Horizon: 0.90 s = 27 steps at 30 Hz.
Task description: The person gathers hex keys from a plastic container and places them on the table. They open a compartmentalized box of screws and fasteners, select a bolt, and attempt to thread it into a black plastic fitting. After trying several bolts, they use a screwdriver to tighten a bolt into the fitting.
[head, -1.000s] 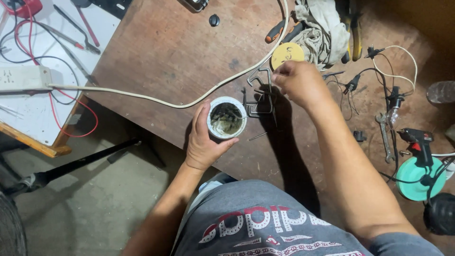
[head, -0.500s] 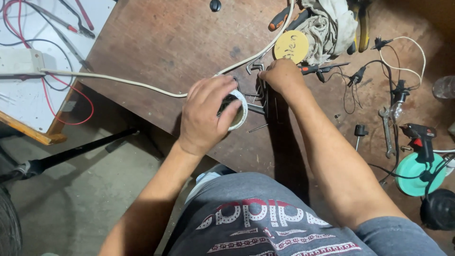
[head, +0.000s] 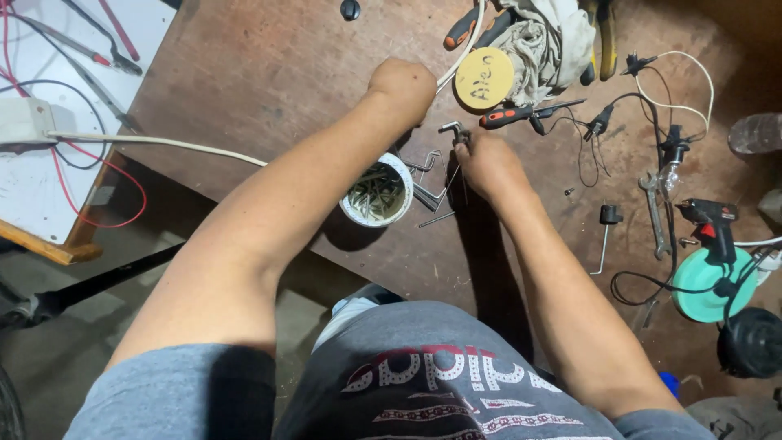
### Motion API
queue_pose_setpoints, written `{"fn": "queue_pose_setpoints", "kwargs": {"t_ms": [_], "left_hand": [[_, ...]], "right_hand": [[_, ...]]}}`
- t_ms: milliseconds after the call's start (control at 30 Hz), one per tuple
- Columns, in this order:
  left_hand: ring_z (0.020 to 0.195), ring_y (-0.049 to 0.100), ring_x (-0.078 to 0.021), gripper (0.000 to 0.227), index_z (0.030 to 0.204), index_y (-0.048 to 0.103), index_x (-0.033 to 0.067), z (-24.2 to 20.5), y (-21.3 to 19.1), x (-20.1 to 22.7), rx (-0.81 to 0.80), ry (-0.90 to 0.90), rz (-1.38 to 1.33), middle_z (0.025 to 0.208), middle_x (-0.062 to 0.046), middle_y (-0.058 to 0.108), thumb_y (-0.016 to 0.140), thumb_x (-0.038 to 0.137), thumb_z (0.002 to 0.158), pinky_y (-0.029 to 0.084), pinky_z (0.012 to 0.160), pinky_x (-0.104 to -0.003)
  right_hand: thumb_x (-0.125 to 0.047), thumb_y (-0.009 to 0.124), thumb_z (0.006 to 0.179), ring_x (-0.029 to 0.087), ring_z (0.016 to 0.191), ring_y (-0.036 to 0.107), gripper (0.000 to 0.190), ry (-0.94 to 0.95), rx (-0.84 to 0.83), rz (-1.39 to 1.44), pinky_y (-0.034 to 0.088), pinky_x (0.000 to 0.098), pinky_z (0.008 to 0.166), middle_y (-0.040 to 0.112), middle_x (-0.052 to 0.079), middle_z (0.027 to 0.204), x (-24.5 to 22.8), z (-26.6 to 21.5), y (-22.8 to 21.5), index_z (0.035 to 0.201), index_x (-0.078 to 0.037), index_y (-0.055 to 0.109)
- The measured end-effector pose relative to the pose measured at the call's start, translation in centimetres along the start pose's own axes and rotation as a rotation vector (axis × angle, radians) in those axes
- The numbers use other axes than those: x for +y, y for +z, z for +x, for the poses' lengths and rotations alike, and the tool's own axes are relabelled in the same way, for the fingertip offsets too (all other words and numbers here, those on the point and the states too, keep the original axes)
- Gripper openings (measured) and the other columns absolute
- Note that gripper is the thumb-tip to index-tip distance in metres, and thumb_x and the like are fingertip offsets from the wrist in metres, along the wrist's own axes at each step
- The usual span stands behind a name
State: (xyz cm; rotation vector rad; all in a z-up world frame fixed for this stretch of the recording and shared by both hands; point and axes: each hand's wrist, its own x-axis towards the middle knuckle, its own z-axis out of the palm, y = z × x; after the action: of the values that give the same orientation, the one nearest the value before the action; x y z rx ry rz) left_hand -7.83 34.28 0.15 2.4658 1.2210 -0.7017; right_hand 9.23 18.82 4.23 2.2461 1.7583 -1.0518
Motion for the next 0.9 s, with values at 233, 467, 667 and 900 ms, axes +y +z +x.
{"fn": "queue_pose_setpoints", "kwargs": {"t_ms": [233, 467, 667, 900], "left_hand": [[0.122, 0.085, -0.0329, 0.027, 0.129, 0.09, 0.0199, -0.1, -0.3, -0.6, -0.006, 0.016, -0.002, 0.135, -0.006, 0.086, 0.081, 0.018, 0.103, 0.069, 0.09, -0.05], [0.12, 0.082, -0.0404, 0.039, 0.124, 0.088, 0.0136, -3.4, -2.0, -2.7, -0.008, -0.069, -0.256, 0.129, -0.015, 0.086, 0.069, 0.034, 0.097, 0.066, 0.096, -0.054], [0.064, 0.07, -0.0143, 0.016, 0.103, 0.075, 0.0216, -9.1, -4.2, -6.9, 0.121, -0.118, -1.002, 0.077, 0.001, 0.078, 0.079, 0.018, 0.088, 0.052, 0.061, -0.036], [0.11, 0.08, -0.0461, 0.048, 0.169, 0.07, 0.0125, -19.2, -7.4, -7.5, 0.28, 0.065, -0.483, 0.126, -0.025, 0.086, 0.07, 0.031, 0.124, 0.063, 0.099, -0.066]], "right_hand": [[-0.03, 0.069, 0.124, 0.014, 0.085, 0.074, 0.017, -0.48, 0.27, 0.505, 0.056, 0.0348, 0.084, 0.077, -0.003, 0.092, -3.2, -12.3, -3.8, 0.116, -0.015, 0.071], [-0.008, 0.082, 0.113, 0.041, 0.142, 0.066, 0.017, -0.973, 0.345, 0.552, 0.055, 0.0554, 0.126, 0.071, 0.017, 0.148, -9.5, -12.8, -0.5, 0.13, -0.009, 0.076], [-0.037, 0.084, 0.113, 0.049, 0.173, 0.044, 0.049, -0.783, 0.268, 0.408, 0.038, 0.0646, 0.144, 0.043, 0.027, 0.185, -7.7, -12.5, 0.7, 0.153, -0.011, 0.073], [-0.032, 0.078, 0.112, 0.038, 0.113, 0.078, 0.029, -0.278, 0.22, 0.235, 0.057, 0.0508, 0.092, 0.082, 0.015, 0.124, -0.5, -6.0, 0.8, 0.135, -0.014, 0.081]]}}
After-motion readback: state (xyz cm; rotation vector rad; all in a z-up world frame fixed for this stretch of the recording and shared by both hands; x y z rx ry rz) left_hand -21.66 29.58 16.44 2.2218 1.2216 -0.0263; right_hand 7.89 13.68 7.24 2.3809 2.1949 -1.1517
